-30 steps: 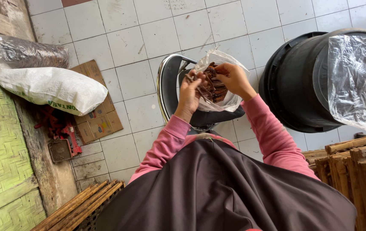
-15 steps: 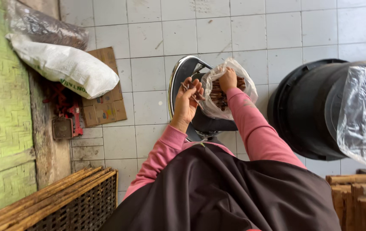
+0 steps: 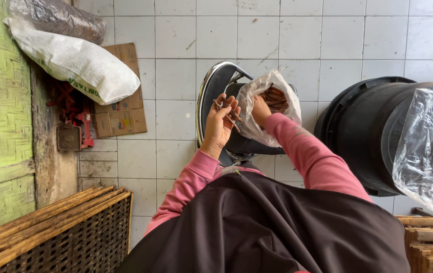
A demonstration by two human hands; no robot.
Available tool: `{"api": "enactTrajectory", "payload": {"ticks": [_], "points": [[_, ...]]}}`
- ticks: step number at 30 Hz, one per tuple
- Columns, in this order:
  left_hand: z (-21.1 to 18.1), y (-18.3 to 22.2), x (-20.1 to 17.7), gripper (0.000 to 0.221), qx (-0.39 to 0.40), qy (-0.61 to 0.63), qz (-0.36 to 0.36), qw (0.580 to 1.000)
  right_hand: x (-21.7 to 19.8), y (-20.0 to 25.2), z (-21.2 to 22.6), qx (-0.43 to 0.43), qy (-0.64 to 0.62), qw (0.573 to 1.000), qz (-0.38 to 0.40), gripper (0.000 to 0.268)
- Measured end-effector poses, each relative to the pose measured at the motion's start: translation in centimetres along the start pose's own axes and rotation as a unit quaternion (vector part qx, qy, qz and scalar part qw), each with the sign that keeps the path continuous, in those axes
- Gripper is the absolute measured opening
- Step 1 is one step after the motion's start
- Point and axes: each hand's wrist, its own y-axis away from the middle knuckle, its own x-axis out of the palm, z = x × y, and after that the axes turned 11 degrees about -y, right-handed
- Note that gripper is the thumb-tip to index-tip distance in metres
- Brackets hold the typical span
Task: The person picks up dark brown food slices from a bamboo tray and places them into a clear plastic bag.
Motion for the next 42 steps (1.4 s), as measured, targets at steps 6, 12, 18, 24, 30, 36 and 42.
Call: {"api": "enactTrajectory", "payload": {"ticks": [6, 12, 18, 24, 30, 36, 42], "points": [[0.2, 0.2, 0.5, 0.038, -0.003, -0.002, -0.004, 1.0, 2.4, 0.0, -0.1, -0.018, -0.108, 0.991, -0.07, 0.031], [-0.1, -0.1, 0.9, 0.037, 0.005, -0.002, 0.0, 1.0, 2.0, -0.6, -1.5, 0.032, -0.021, 0.995, -0.091, 0.039], [0.0, 0.0, 1.1, 0.036, 0.001, -0.008, -0.013, 1.0, 0.1, -2.3, -3.6, 0.197, -0.058, 0.966, -0.16, 0.025], [0.3, 0.0, 1.5, 0.036, -0.002, -0.01, -0.016, 1.0, -0.1, -4.2, -4.1, 0.241, -0.267, 0.897, -0.256, 0.019], [0.3, 0.1, 1.3, 0.036, 0.0, 0.0, -0.009, 1.0, 0.7, -4.0, -4.5, 0.205, -0.139, 0.922, -0.299, 0.019], [0.4, 0.3, 1.0, 0.044, 0.005, -0.007, 0.021, 1.0, -0.5, -2.7, -3.1, 0.211, -0.115, 0.945, -0.222, 0.031], [1.8, -1.2, 3.1, 0.056, 0.036, -0.057, 0.047, 0.997, -11.5, 3.5, 4.2, 0.223, -0.607, 0.756, -0.102, 0.028]]}}
